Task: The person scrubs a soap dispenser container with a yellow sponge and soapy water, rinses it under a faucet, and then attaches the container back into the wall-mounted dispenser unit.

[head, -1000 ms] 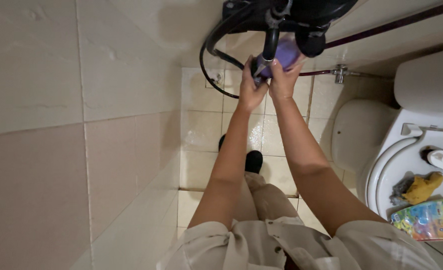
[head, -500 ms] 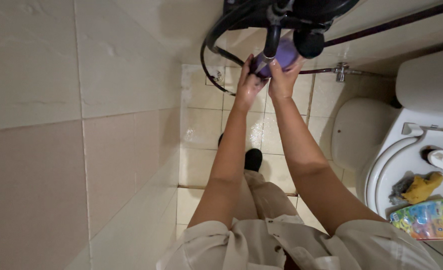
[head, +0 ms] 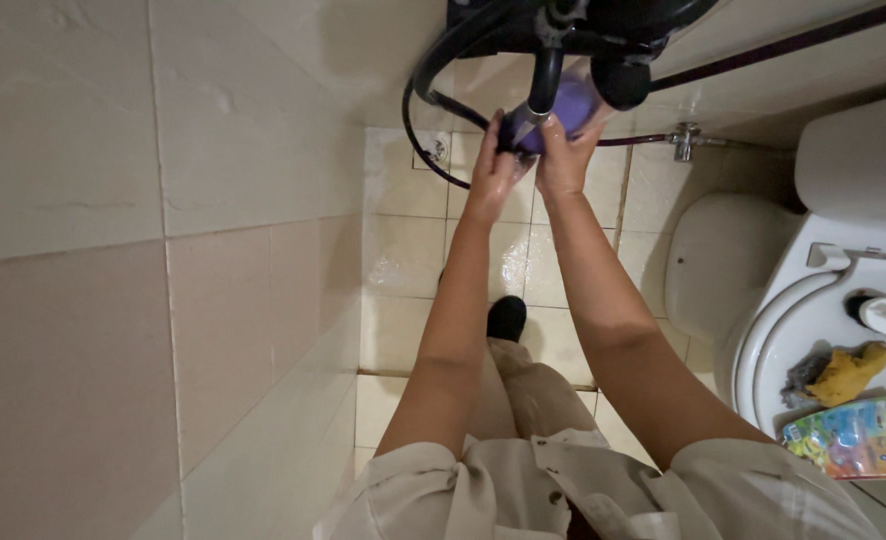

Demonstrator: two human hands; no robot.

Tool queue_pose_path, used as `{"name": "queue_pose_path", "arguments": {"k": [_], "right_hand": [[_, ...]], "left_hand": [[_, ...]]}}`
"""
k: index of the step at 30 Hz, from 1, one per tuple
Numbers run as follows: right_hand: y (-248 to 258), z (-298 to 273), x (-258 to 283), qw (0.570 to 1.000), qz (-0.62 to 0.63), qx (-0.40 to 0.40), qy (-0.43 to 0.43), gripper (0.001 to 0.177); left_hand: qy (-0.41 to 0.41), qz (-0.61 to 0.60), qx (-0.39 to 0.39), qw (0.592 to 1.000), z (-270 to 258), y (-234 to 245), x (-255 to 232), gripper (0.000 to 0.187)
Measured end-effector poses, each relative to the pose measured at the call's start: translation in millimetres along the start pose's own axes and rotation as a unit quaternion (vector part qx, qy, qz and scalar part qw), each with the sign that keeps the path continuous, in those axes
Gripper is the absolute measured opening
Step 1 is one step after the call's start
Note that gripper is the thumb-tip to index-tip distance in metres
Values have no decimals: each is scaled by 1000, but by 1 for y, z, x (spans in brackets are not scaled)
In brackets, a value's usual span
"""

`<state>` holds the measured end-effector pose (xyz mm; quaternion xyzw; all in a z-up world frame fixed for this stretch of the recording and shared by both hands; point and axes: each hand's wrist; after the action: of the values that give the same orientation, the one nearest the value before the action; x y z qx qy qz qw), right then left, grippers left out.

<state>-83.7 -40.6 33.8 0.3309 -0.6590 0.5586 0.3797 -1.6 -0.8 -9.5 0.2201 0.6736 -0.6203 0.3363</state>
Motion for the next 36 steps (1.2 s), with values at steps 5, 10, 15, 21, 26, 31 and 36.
{"name": "queue_pose_path", "arguments": {"k": [5,10,15,21,26,31,36], "right_hand": [[-7,-3,6,999,-20,12,25,66],[-10,-2,7,1000,-14,-13,6,70],[-11,-2,9,999,-34,-9,22,69],[-18,1,8,999,-37,-7,32,65],[-16,5,15,992,-122,2,15,58],[-18,5,9,994,-110,22,0,64],[-21,1,4,994,-110,6,6,61]], "left_hand": [[-107,144,31,983,6,12,21,63],[-240,421,30,874,6,8,18,62],[-238,446,20,862,0,-12,-2,67],[-182,313,12,932,-6,-19,-10,74],[-209,332,57,918,-9,-9,-22,78],[-170,395,58,901,-9,1,-34,75],[-69,204,18,976,-10,0,-30,67]]}}
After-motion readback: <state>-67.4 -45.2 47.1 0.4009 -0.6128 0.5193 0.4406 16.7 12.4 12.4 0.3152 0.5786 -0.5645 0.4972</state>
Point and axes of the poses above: each hand's wrist, its own z-axis towards the middle knuckle, its own y-axis out of the back of the hand, x = y × z, and after that the axes turned 10 degrees about -y, right-handed
